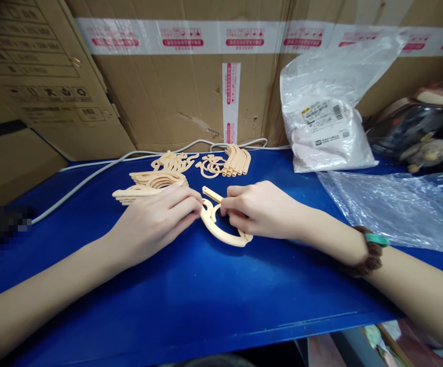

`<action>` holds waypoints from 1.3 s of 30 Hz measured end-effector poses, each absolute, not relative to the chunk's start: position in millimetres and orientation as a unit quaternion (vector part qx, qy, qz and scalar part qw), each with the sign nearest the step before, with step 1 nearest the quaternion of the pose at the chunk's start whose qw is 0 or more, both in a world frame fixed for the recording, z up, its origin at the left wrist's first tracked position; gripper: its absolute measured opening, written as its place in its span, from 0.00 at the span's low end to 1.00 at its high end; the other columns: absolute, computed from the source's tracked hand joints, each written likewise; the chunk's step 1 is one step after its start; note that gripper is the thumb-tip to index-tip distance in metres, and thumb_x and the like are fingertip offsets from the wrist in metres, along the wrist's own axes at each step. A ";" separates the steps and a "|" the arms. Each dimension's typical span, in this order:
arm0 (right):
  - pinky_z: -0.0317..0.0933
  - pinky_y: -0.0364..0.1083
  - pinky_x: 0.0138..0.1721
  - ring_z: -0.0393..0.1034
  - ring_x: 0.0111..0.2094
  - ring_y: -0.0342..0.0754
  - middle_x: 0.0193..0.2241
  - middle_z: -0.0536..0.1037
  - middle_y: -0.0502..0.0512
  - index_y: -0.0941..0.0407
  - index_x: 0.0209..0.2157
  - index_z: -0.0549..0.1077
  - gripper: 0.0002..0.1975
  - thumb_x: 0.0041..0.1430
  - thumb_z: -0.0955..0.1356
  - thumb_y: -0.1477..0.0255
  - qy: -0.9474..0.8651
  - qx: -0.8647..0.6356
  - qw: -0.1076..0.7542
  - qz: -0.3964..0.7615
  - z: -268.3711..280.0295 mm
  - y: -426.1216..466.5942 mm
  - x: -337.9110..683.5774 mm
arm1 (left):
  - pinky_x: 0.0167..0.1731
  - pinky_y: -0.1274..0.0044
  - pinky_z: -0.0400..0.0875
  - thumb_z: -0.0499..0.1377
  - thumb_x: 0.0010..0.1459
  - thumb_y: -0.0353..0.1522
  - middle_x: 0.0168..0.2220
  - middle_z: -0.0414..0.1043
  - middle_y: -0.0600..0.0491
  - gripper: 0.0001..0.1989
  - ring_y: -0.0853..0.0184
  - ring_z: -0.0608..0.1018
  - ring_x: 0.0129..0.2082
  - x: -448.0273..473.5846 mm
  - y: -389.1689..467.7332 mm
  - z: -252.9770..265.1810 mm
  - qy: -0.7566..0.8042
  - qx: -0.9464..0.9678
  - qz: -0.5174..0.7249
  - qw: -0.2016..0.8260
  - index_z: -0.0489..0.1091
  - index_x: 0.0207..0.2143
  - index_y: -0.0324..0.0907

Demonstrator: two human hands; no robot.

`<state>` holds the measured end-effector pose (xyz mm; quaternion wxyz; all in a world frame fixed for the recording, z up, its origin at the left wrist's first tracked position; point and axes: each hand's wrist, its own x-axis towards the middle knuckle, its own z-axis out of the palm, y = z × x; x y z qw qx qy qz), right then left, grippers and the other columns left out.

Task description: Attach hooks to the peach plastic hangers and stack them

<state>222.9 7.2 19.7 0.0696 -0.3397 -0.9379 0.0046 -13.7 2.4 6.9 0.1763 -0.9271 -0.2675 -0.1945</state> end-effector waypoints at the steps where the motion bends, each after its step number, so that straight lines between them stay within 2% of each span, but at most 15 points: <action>1: 0.56 0.43 0.31 0.70 0.29 0.44 0.35 0.75 0.53 0.54 0.39 0.75 0.12 0.61 0.61 0.74 -0.939 -0.338 0.068 0.004 19.7 6.9 222.7 | 0.33 0.75 0.66 0.49 0.67 0.30 0.35 0.71 0.51 0.09 0.65 0.73 0.34 -13.4 2.1 7.6 -0.275 -0.920 -0.197 0.199 0.68 0.35 0.39; 6: 0.55 0.43 0.30 0.69 0.29 0.43 0.35 0.75 0.53 0.54 0.39 0.75 0.12 0.61 0.61 0.74 -0.941 -0.333 0.066 0.000 19.9 6.1 222.1 | 0.27 0.75 0.62 0.50 0.65 0.30 0.30 0.68 0.53 0.10 0.65 0.71 0.30 -13.2 2.0 7.6 -0.280 -0.901 -0.219 0.250 0.66 0.32 0.40; 13: 0.54 0.43 0.29 0.69 0.28 0.43 0.35 0.75 0.53 0.54 0.39 0.75 0.12 0.63 0.61 0.72 -0.943 -0.328 0.061 -0.009 20.3 4.5 221.9 | 0.29 0.76 0.62 0.50 0.64 0.30 0.30 0.69 0.55 0.08 0.67 0.71 0.30 -12.9 2.2 5.2 -0.297 -0.915 -0.200 0.186 0.65 0.31 0.41; 21: 0.52 0.44 0.28 0.66 0.26 0.43 0.31 0.72 0.53 0.56 0.39 0.75 0.19 0.68 0.58 0.61 -0.943 -0.325 0.070 -0.002 20.2 4.4 219.1 | 0.29 0.76 0.62 0.52 0.63 0.30 0.31 0.71 0.55 0.05 0.66 0.74 0.32 -14.2 2.5 5.2 -0.332 -0.913 -0.204 0.123 0.65 0.34 0.41; 25: 0.53 0.43 0.29 0.67 0.28 0.43 0.32 0.71 0.53 0.55 0.41 0.75 0.19 0.68 0.57 0.60 -0.943 -0.327 0.063 0.000 19.0 4.1 218.3 | 0.31 0.75 0.62 0.53 0.62 0.28 0.33 0.71 0.54 0.03 0.65 0.73 0.34 -14.0 3.2 4.0 -0.359 -0.911 -0.191 0.076 0.64 0.35 0.41; 30: 0.55 0.44 0.30 0.68 0.29 0.44 0.34 0.72 0.53 0.55 0.43 0.74 0.18 0.68 0.57 0.61 -0.946 -0.319 0.062 0.022 17.5 1.6 215.5 | 0.30 0.75 0.61 0.50 0.60 0.24 0.31 0.69 0.54 0.05 0.65 0.72 0.32 -13.6 4.3 6.2 -0.373 -0.908 -0.185 0.048 0.63 0.33 0.41; 34: 0.56 0.44 0.32 0.69 0.31 0.45 0.37 0.74 0.53 0.54 0.44 0.72 0.18 0.68 0.57 0.61 -0.948 -0.307 0.062 0.055 15.1 -2.9 212.2 | 0.29 0.75 0.61 0.48 0.62 0.28 0.30 0.69 0.53 0.06 0.65 0.71 0.31 -13.1 1.0 8.5 -0.388 -0.901 -0.191 0.025 0.64 0.34 0.41; 39: 0.56 0.44 0.31 0.69 0.31 0.45 0.38 0.74 0.52 0.55 0.44 0.70 0.15 0.67 0.59 0.61 -0.952 -0.288 0.066 0.078 10.9 -8.2 208.7 | 0.30 0.74 0.62 0.51 0.60 0.31 0.34 0.71 0.53 0.05 0.64 0.71 0.34 -10.6 -1.8 7.1 -0.381 -0.904 -0.193 0.023 0.65 0.37 0.41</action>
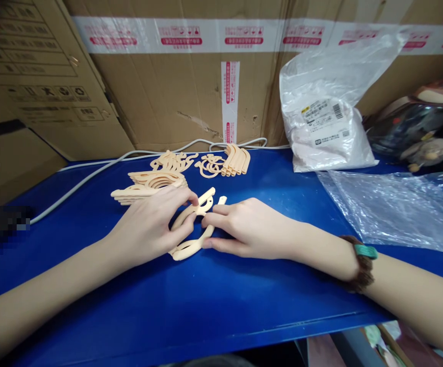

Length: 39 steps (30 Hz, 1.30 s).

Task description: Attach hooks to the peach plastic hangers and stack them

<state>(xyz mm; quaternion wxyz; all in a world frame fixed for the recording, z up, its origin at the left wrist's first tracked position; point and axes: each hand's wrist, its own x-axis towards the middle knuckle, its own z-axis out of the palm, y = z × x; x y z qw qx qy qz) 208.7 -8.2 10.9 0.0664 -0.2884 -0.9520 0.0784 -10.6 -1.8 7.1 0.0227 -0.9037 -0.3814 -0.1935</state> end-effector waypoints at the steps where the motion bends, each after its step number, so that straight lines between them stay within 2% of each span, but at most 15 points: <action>1: 0.56 0.44 0.31 0.69 0.31 0.45 0.38 0.74 0.52 0.56 0.44 0.70 0.15 0.67 0.59 0.61 -0.952 -0.287 0.068 0.077 10.4 -8.6 208.4 | 0.30 0.74 0.62 0.52 0.59 0.31 0.35 0.71 0.53 0.05 0.63 0.71 0.36 -10.0 -1.8 6.7 -0.382 -0.904 -0.190 0.022 0.65 0.38 0.41; 7: 0.57 0.45 0.32 0.69 0.32 0.47 0.37 0.75 0.54 0.57 0.48 0.68 0.18 0.67 0.59 0.59 -0.953 -0.289 0.059 0.074 10.5 -8.9 209.2 | 0.35 0.72 0.64 0.52 0.61 0.30 0.39 0.73 0.53 0.07 0.61 0.72 0.40 -9.5 1.1 5.7 -0.387 -0.907 -0.167 0.009 0.66 0.41 0.41; 14: 0.58 0.45 0.32 0.71 0.33 0.48 0.41 0.76 0.56 0.58 0.53 0.63 0.17 0.66 0.61 0.64 -0.947 -0.312 0.055 0.056 10.9 -8.8 210.5 | 0.36 0.73 0.65 0.49 0.66 0.31 0.41 0.73 0.52 0.09 0.62 0.73 0.42 -11.8 4.1 4.9 -0.379 -0.912 -0.158 -0.007 0.67 0.42 0.41; 19: 0.56 0.43 0.28 0.70 0.28 0.46 0.33 0.76 0.53 0.58 0.47 0.65 0.14 0.66 0.61 0.63 -0.933 -0.349 0.076 0.047 12.8 -1.5 212.9 | 0.33 0.73 0.65 0.50 0.65 0.30 0.37 0.73 0.50 0.11 0.61 0.75 0.38 -12.8 3.5 5.5 -0.377 -0.916 -0.132 0.015 0.70 0.45 0.40; 24: 0.53 0.41 0.25 0.69 0.25 0.45 0.27 0.75 0.49 0.57 0.47 0.65 0.15 0.64 0.63 0.63 -0.917 -0.389 0.075 0.049 15.2 4.0 215.0 | 0.30 0.74 0.64 0.49 0.66 0.30 0.33 0.72 0.50 0.13 0.61 0.75 0.35 -15.6 5.8 5.3 -0.373 -0.918 -0.126 0.053 0.72 0.45 0.40; 34: 0.49 0.41 0.24 0.68 0.23 0.45 0.24 0.73 0.48 0.57 0.44 0.66 0.12 0.65 0.62 0.64 -0.922 -0.380 0.056 0.036 17.8 -1.8 212.0 | 0.28 0.76 0.62 0.53 0.63 0.27 0.31 0.74 0.53 0.09 0.64 0.76 0.33 -16.8 7.2 4.2 -0.344 -0.924 -0.142 0.089 0.73 0.39 0.41; 39: 0.47 0.41 0.23 0.67 0.22 0.45 0.24 0.73 0.49 0.55 0.38 0.64 0.09 0.65 0.62 0.64 -0.923 -0.379 0.054 0.035 17.7 -2.1 211.7 | 0.28 0.75 0.63 0.52 0.63 0.27 0.34 0.77 0.54 0.09 0.63 0.77 0.34 -17.0 4.2 5.3 -0.345 -0.922 -0.139 0.107 0.72 0.39 0.42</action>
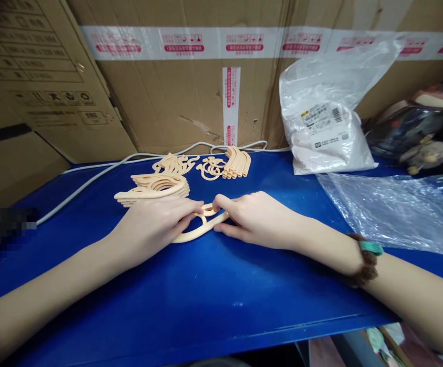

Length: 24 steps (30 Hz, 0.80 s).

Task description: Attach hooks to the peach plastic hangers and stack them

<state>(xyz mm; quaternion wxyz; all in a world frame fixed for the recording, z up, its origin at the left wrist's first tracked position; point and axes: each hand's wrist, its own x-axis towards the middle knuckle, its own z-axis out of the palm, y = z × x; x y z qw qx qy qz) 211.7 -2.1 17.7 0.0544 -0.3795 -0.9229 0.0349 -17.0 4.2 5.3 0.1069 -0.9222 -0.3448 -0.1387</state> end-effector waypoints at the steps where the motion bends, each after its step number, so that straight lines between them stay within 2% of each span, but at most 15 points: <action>1: 0.47 0.41 0.23 0.67 0.22 0.45 0.24 0.73 0.48 0.55 0.37 0.63 0.09 0.65 0.62 0.63 -0.922 -0.381 0.054 0.034 17.4 -2.2 211.8 | 0.28 0.75 0.64 0.52 0.63 0.27 0.35 0.77 0.54 0.09 0.63 0.78 0.34 -17.0 4.1 5.4 -0.344 -0.922 -0.140 0.109 0.72 0.39 0.42; 7: 0.46 0.42 0.23 0.66 0.21 0.45 0.23 0.72 0.48 0.55 0.37 0.63 0.11 0.65 0.61 0.62 -0.923 -0.380 0.051 0.015 14.4 -2.8 212.6 | 0.32 0.76 0.66 0.51 0.64 0.34 0.40 0.78 0.52 0.12 0.63 0.78 0.38 -15.5 10.6 21.9 -0.300 -0.930 -0.157 0.145 0.73 0.41 0.41; 9: 0.46 0.42 0.23 0.66 0.22 0.45 0.24 0.73 0.49 0.55 0.38 0.63 0.11 0.66 0.61 0.62 -0.926 -0.372 0.054 0.014 14.4 -3.3 212.9 | 0.34 0.77 0.66 0.50 0.64 0.35 0.41 0.78 0.53 0.12 0.65 0.78 0.40 -16.1 18.5 37.3 -0.330 -0.919 -0.179 0.119 0.72 0.40 0.42; 11: 0.46 0.42 0.23 0.67 0.22 0.45 0.24 0.73 0.49 0.56 0.39 0.63 0.10 0.66 0.61 0.63 -0.928 -0.368 0.057 0.014 15.3 -3.9 213.1 | 0.32 0.77 0.65 0.51 0.62 0.37 0.39 0.78 0.54 0.12 0.64 0.78 0.39 -19.6 32.1 54.3 -0.401 -0.887 -0.196 0.114 0.72 0.39 0.44; 16: 0.47 0.43 0.23 0.68 0.24 0.46 0.26 0.75 0.50 0.56 0.42 0.63 0.10 0.66 0.61 0.64 -0.931 -0.362 0.052 0.022 17.0 -4.3 213.4 | 0.34 0.73 0.65 0.50 0.60 0.41 0.42 0.77 0.48 0.16 0.55 0.76 0.43 -41.9 91.6 76.9 -0.542 -0.818 -0.104 0.159 0.73 0.40 0.43; 20: 0.47 0.43 0.24 0.68 0.24 0.46 0.27 0.75 0.51 0.56 0.44 0.64 0.11 0.66 0.61 0.64 -0.929 -0.366 0.047 0.026 16.3 -3.1 213.5 | 0.35 0.71 0.66 0.50 0.58 0.44 0.43 0.77 0.44 0.21 0.51 0.76 0.44 -59.2 138.8 69.1 -0.618 -0.776 -0.034 0.122 0.73 0.41 0.41; 24: 0.48 0.43 0.24 0.69 0.25 0.46 0.28 0.76 0.51 0.56 0.44 0.63 0.11 0.66 0.60 0.64 -0.930 -0.363 0.041 0.032 15.7 -2.5 214.3 | 0.36 0.71 0.65 0.51 0.54 0.52 0.43 0.77 0.42 0.28 0.50 0.76 0.44 -64.3 160.8 60.8 -0.631 -0.770 -0.022 0.091 0.74 0.41 0.40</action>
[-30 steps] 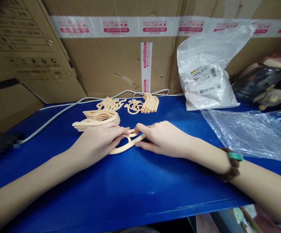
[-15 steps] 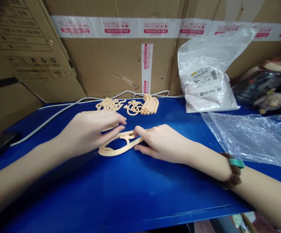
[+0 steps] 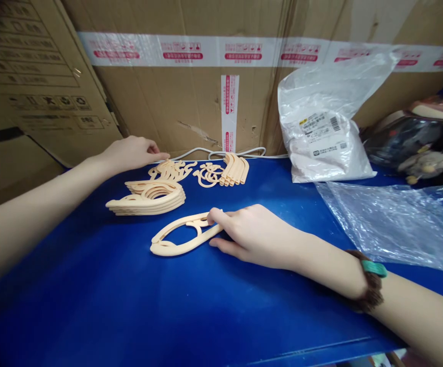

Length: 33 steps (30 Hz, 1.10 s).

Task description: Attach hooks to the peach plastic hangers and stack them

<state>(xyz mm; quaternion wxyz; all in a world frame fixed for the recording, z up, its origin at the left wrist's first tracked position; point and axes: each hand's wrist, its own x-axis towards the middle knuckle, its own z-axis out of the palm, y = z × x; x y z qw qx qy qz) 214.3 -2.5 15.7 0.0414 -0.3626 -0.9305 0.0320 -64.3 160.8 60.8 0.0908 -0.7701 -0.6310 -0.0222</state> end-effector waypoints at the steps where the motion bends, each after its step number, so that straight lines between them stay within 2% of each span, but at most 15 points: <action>1: 0.48 0.43 0.24 0.69 0.25 0.46 0.29 0.76 0.51 0.56 0.45 0.63 0.11 0.66 0.60 0.64 -0.931 -0.360 0.042 0.033 15.6 -2.4 214.6 | 0.36 0.72 0.65 0.52 0.53 0.54 0.42 0.77 0.42 0.29 0.50 0.76 0.44 -64.0 162.9 60.0 -0.631 -0.770 -0.018 0.088 0.75 0.40 0.40; 9: 0.49 0.43 0.25 0.69 0.25 0.45 0.29 0.76 0.51 0.56 0.47 0.64 0.12 0.66 0.61 0.65 -0.933 -0.356 0.046 0.030 14.4 -1.9 215.4 | 0.32 0.74 0.64 0.57 0.47 0.53 0.39 0.78 0.44 0.25 0.52 0.77 0.41 -56.0 167.7 58.6 -0.629 -0.772 0.009 0.090 0.77 0.35 0.42; 19: 0.49 0.43 0.25 0.69 0.26 0.45 0.29 0.76 0.52 0.56 0.46 0.64 0.12 0.66 0.61 0.64 -0.934 -0.353 0.056 0.023 14.4 -1.8 216.4 | 0.35 0.72 0.65 0.56 0.51 0.45 0.39 0.78 0.45 0.19 0.52 0.77 0.43 -52.1 166.3 59.5 -0.630 -0.770 -0.002 0.107 0.77 0.36 0.42; 22: 0.49 0.43 0.25 0.69 0.25 0.45 0.29 0.76 0.52 0.56 0.45 0.64 0.11 0.66 0.61 0.64 -0.934 -0.351 0.058 0.022 13.3 -1.8 216.1 | 0.38 0.71 0.65 0.55 0.55 0.44 0.39 0.78 0.46 0.19 0.54 0.76 0.43 -51.4 154.3 72.3 -0.625 -0.764 -0.097 0.127 0.77 0.38 0.39; 23: 0.49 0.42 0.25 0.69 0.25 0.44 0.28 0.76 0.51 0.56 0.45 0.64 0.11 0.66 0.61 0.64 -0.935 -0.350 0.058 0.021 13.0 -2.2 215.8 | 0.40 0.71 0.65 0.54 0.57 0.44 0.39 0.77 0.48 0.20 0.57 0.76 0.42 -50.6 148.2 78.0 -0.614 -0.759 -0.165 0.139 0.76 0.39 0.39; 25: 0.49 0.42 0.25 0.68 0.24 0.45 0.27 0.76 0.51 0.56 0.45 0.65 0.11 0.66 0.61 0.64 -0.934 -0.352 0.059 0.014 13.4 -3.1 214.9 | 0.44 0.74 0.65 0.47 0.63 0.46 0.45 0.75 0.54 0.23 0.66 0.73 0.44 -46.9 133.4 89.6 -0.590 -0.759 -0.228 0.158 0.70 0.49 0.41; 26: 0.48 0.42 0.24 0.68 0.24 0.45 0.26 0.75 0.50 0.56 0.45 0.65 0.12 0.66 0.61 0.64 -0.931 -0.359 0.060 0.007 14.3 -3.5 214.7 | 0.44 0.75 0.65 0.49 0.64 0.45 0.43 0.75 0.55 0.22 0.68 0.73 0.42 -43.6 124.7 94.4 -0.567 -0.750 -0.300 0.159 0.70 0.47 0.40; 28: 0.48 0.43 0.24 0.68 0.23 0.45 0.24 0.75 0.49 0.55 0.44 0.66 0.12 0.65 0.61 0.63 -0.918 -0.390 0.068 -0.012 18.3 -3.7 215.5 | 0.41 0.78 0.67 0.55 0.61 0.43 0.41 0.75 0.55 0.19 0.71 0.74 0.38 -34.0 104.5 99.9 -0.519 -0.742 -0.413 0.102 0.71 0.44 0.37; 30: 0.48 0.43 0.24 0.68 0.22 0.45 0.23 0.74 0.49 0.55 0.44 0.67 0.12 0.64 0.62 0.63 -0.896 -0.433 0.095 -0.040 25.0 -2.3 218.6 | 0.31 0.79 0.70 0.59 0.59 0.39 0.35 0.76 0.53 0.15 0.73 0.75 0.30 -22.3 80.5 98.0 -0.490 -0.729 -0.476 -0.028 0.70 0.41 0.35; 33: 0.49 0.43 0.23 0.67 0.22 0.44 0.24 0.74 0.48 0.55 0.43 0.68 0.12 0.62 0.63 0.63 -0.857 -0.481 0.166 -0.080 36.1 2.2 226.1 | 0.23 0.80 0.70 0.62 0.56 0.33 0.30 0.76 0.53 0.07 0.70 0.76 0.28 -6.7 41.6 82.8 -0.475 -0.719 -0.455 -0.225 0.68 0.32 0.38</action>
